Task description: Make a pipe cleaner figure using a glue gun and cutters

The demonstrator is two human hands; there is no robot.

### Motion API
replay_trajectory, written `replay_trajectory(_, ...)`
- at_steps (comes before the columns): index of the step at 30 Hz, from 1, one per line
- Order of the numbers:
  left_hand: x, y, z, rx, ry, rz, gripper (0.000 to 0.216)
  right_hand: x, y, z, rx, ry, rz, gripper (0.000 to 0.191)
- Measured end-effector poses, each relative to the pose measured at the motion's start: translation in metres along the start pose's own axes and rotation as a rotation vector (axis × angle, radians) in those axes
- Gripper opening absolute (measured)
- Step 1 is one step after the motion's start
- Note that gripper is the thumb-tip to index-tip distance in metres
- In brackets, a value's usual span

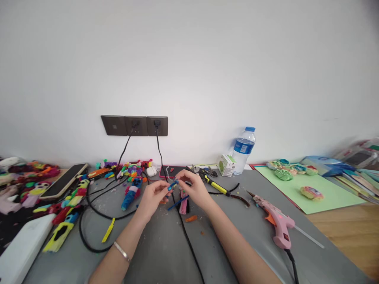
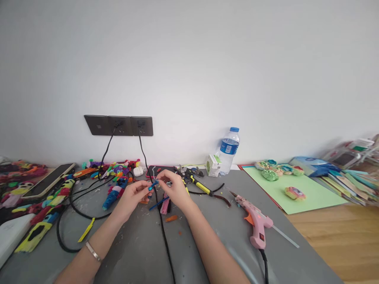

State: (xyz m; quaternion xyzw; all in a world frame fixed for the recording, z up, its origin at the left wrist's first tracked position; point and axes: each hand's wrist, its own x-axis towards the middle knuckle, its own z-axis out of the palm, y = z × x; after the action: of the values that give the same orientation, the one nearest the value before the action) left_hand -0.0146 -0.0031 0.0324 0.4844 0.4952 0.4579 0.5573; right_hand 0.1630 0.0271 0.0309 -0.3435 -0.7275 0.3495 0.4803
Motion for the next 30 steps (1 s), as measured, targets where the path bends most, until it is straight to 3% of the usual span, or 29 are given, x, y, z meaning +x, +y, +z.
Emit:
replay_trajectory(4,-0.0005,-0.0004,0.0009,-0.109,-0.009,-0.039,0.043,0.003,0.0037,0.0015,0.215,0.058,0.099,0.02)
replay_trajectory(8,0.0,-0.0034,0.0013,-0.166,-0.028,-0.074,0.043,0.0046,0.0047,0.0011,0.329,0.027,0.157,0.027)
replay_trajectory(30,0.0016,-0.0064,0.0023,-0.001,0.051,-0.008,0.041,0.0031,0.0045,-0.0015,0.313,-0.092,0.197,0.019)
